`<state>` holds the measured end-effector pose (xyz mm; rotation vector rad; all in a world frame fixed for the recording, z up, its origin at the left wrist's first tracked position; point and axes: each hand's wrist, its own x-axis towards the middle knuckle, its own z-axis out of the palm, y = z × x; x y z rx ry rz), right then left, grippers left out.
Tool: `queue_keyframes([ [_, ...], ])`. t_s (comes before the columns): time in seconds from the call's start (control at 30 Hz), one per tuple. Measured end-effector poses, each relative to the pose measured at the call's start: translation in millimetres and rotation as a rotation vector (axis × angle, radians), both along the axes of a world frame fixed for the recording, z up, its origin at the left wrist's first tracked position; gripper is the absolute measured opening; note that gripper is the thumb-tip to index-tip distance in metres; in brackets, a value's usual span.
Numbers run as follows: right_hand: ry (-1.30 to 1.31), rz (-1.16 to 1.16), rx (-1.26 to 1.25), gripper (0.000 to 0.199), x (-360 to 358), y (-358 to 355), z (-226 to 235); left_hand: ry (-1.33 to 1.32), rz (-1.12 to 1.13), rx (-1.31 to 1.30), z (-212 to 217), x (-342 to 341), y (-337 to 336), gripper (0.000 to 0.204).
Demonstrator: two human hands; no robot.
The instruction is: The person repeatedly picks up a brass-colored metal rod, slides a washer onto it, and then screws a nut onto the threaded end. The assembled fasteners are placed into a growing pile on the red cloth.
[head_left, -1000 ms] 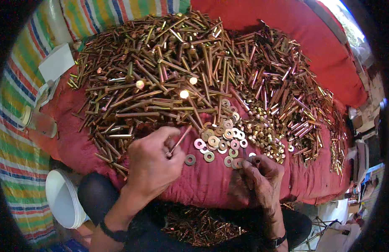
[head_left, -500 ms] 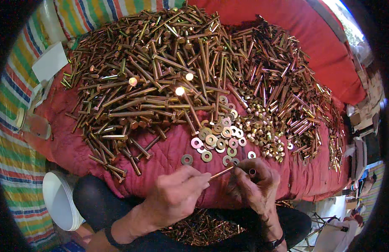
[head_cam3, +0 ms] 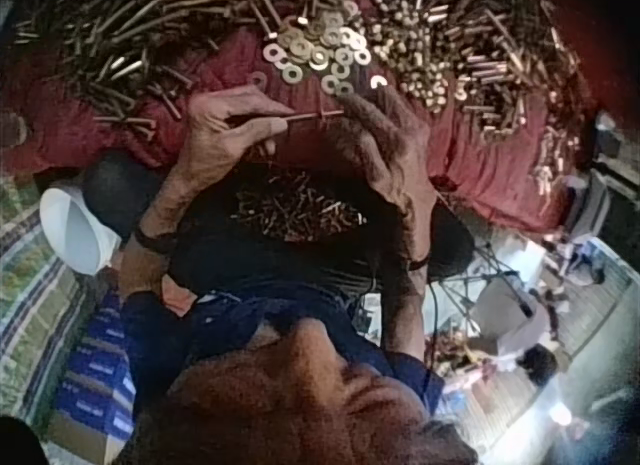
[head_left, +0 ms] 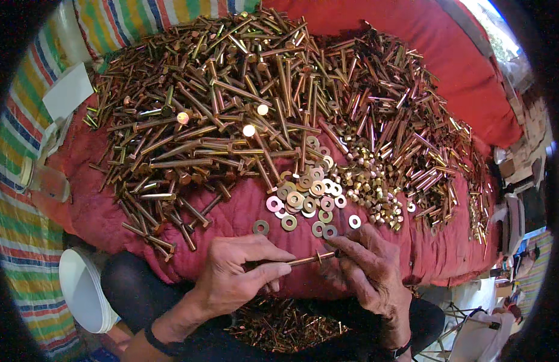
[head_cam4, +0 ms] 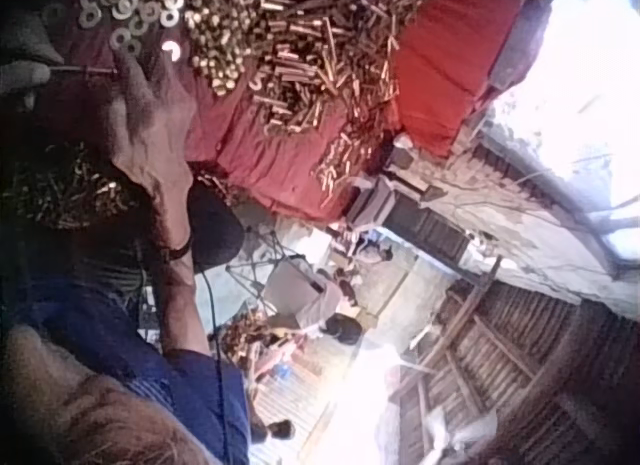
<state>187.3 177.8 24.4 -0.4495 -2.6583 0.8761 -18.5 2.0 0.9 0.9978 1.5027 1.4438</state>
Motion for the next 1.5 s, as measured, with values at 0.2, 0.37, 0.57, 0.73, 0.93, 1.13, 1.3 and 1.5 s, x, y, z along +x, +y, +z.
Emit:
queue_keyframes([
  [0.2, 0.108, 0.003, -0.138, 0.043, 3, 3, 6, -0.147, -0.034, -0.038, 2, -4, -1, 0.011],
  [0.37, 0.172, -0.012, -0.122, 0.038, 0, 2, 8, -0.175, -0.052, -0.028, 2, -6, -3, 0.011],
  [0.57, 0.150, -0.045, -0.109, 0.038, 2, -1, 13, -0.210, -0.110, -0.050, 4, -8, -5, 0.010],
  [0.73, 0.045, -0.180, -0.637, 0.034, 8, -3, 24, -0.173, -0.176, -0.093, 9, -10, -8, 0.012],
  [0.93, -0.016, -0.236, -0.901, 0.030, 5, 0, 19, 0.184, -0.122, 0.149, 4, 0, -7, 0.010],
  [1.13, 0.104, -0.235, -0.606, 0.030, 6, -8, 16, 0.056, -0.090, 0.143, 1, -4, -10, 0.010],
  [1.3, 0.111, -0.192, -0.505, 0.032, 7, -6, 15, -0.048, -0.073, 0.107, 3, -5, -9, 0.009],
  [1.5, 0.120, -0.172, -0.370, 0.030, 7, -6, 14, -0.070, -0.092, 0.097, 2, -6, -8, 0.010],
])
